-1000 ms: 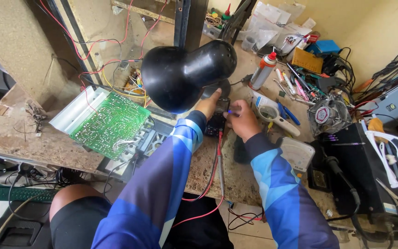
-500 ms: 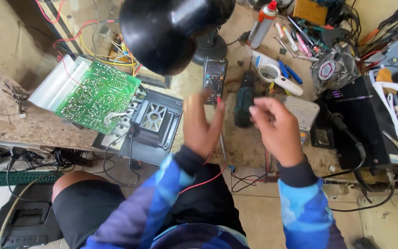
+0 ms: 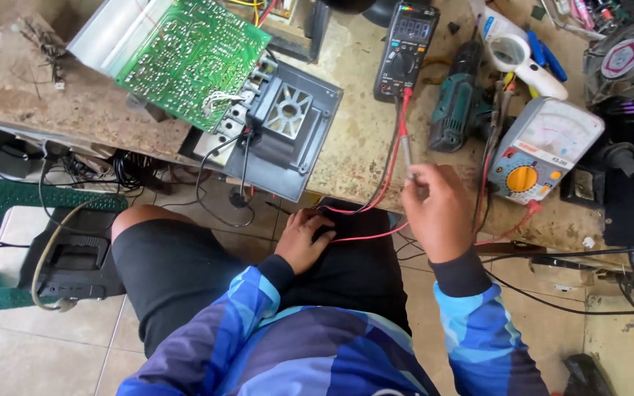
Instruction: Soldering electronic components onto a circuit board and testing connections with a multimeter.
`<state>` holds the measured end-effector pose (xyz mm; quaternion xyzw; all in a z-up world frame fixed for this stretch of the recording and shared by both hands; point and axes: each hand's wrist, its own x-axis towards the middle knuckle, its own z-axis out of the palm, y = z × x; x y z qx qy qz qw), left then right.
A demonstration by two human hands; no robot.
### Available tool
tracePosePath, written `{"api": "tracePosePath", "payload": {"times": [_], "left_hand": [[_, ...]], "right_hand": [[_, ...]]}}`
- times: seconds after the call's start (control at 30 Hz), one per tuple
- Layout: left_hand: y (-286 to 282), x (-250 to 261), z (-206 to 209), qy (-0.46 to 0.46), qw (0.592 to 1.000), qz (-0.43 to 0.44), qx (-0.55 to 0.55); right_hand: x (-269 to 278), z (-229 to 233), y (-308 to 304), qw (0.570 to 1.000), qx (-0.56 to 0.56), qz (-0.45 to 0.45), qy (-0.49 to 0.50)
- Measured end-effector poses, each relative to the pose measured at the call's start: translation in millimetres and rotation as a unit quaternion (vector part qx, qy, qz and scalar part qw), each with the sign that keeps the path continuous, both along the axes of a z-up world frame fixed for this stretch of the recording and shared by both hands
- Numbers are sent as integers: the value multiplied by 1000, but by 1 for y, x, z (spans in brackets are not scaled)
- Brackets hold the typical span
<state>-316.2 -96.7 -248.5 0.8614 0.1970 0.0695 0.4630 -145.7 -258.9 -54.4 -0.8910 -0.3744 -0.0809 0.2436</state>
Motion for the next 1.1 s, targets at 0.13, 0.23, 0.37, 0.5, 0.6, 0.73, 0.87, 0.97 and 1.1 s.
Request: {"api": "tracePosePath", "payload": {"times": [0.13,0.23,0.37,0.5,0.6,0.73,0.87,0.97,1.1], "left_hand": [[10,4,21,30,994,53,-86],[10,22,-21,-71,997,-4,-2],[6,20,1,-89,992,-27,84],[-8,-17,120,-154,983,-70,64],[-21,-34,198,-255,963,-88,-18],[-24,-36,248,-346,936,-56,-36],[-10,-45,270,-317,941,-83,-89],[-5,-50,249,-286,920,-204,-175],[-2,-59,197,-164,954,-160,-196]], "right_hand": [[8,1,-21,1000,-12,3,-20],[-3,-4,-33,999,-42,-11,-20],[-35,15,-39,994,-60,-51,-75],[-71,7,-43,975,-154,30,160],[-93,-27,-34,935,-138,147,292],[-100,1,-14,896,10,265,355],[-95,56,-11,859,102,309,396],[-80,77,-24,779,231,143,565],[-54,97,-21,733,392,260,491]]}}
